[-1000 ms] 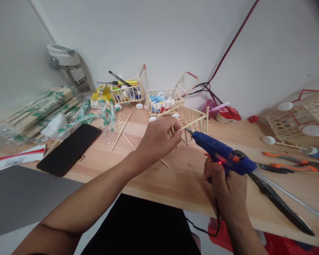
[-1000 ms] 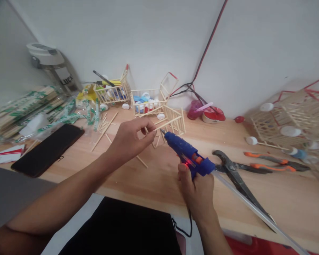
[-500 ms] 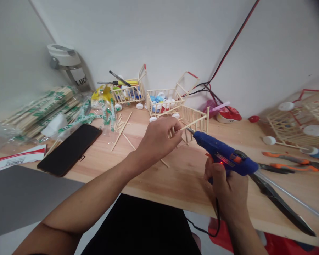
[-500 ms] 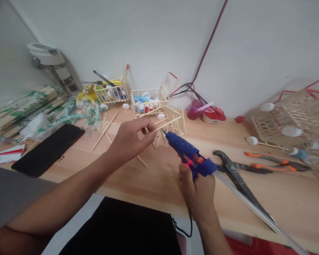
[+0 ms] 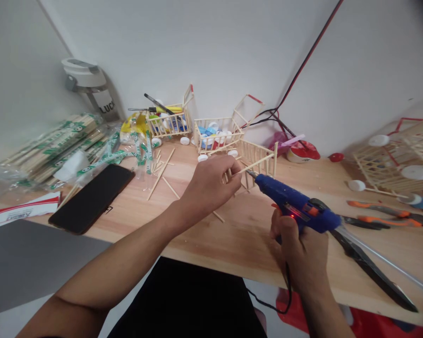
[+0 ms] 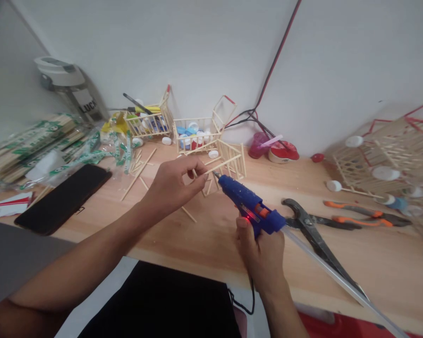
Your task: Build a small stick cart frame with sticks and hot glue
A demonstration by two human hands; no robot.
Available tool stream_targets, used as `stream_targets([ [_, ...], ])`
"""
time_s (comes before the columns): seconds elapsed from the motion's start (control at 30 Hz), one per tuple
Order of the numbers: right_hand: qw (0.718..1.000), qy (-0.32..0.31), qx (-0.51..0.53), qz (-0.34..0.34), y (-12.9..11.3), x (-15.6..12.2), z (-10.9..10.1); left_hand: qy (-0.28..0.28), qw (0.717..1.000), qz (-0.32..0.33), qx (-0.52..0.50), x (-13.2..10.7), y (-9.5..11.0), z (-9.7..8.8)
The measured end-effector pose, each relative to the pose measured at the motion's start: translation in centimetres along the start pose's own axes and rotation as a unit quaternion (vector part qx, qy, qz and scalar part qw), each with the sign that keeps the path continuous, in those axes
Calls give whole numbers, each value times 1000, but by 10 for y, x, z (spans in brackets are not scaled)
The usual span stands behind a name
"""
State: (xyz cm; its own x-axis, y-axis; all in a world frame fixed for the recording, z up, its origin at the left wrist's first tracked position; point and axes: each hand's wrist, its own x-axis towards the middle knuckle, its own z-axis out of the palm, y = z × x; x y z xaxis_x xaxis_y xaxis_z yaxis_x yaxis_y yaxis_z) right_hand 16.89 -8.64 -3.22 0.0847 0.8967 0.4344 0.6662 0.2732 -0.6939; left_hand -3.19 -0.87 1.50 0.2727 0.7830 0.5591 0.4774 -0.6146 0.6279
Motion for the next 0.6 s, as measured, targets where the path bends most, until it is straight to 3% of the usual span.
stream_targets([
  [0.6,999,30,14,7,4,-1,0,-3,1000,-1,-4,0,-1,1],
])
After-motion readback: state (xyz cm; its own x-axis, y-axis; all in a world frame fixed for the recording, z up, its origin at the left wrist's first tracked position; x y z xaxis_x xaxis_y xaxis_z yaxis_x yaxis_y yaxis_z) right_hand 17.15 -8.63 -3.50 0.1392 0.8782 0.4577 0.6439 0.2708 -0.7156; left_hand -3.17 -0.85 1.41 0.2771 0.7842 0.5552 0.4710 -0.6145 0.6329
